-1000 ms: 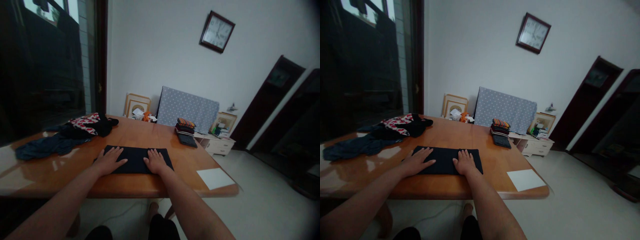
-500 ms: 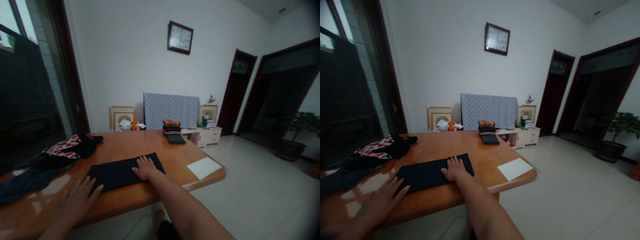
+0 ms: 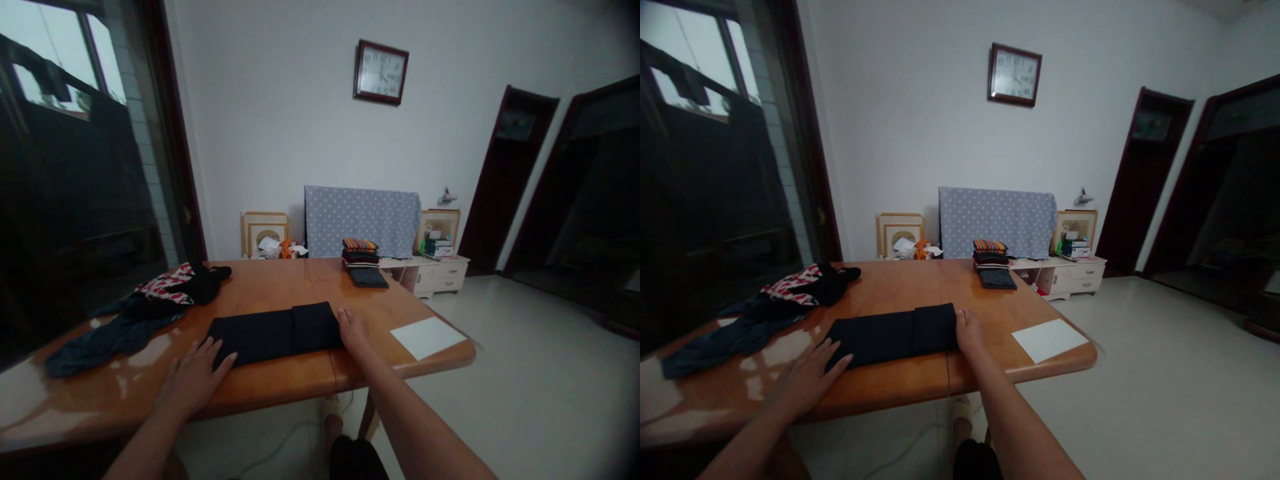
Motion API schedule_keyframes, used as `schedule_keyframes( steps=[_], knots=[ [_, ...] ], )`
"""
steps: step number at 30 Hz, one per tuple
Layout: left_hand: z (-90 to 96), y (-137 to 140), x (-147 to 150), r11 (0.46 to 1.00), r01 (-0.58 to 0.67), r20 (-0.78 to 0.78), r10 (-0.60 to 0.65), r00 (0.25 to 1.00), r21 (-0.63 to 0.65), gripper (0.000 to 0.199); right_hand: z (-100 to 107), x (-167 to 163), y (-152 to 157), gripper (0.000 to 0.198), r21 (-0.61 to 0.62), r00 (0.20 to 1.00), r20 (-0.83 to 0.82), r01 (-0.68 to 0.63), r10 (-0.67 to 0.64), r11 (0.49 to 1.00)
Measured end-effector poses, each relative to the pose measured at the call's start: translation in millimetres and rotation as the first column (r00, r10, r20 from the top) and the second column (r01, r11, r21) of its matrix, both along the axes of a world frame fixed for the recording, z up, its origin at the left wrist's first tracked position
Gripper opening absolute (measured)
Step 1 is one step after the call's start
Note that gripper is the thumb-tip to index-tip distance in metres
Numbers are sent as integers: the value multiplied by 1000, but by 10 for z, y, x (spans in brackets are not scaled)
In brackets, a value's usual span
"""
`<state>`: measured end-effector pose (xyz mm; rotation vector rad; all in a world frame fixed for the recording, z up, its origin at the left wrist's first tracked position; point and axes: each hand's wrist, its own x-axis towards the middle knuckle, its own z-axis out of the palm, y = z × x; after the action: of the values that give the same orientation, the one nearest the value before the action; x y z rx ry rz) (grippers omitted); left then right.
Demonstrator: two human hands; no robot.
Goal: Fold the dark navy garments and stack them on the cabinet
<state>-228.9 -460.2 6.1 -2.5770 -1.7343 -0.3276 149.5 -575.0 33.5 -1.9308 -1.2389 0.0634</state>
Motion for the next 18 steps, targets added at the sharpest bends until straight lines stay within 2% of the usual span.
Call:
schedule_keyframes(
  steps=[3,5,14,18],
  knots=[
    [-17,5,0,1000,-3,3,3,1000,12,85,-201,202,-284,47,-1,994,-51,100,-100,995],
    [-18,5,3,1000,-7,3,7,1000,13,86,-271,247,-398,45,9,993,-51,107,-107,994],
    [39,-56,23,1000,-22,-8,21,1000,-18,86,-224,131,-457,42,-35,998,7,70,-69,997],
    [-2,-1,3,1000,-16,-23,16,1000,-9,84,-238,121,-450,39,4,997,7,70,-70,998]
  ],
)
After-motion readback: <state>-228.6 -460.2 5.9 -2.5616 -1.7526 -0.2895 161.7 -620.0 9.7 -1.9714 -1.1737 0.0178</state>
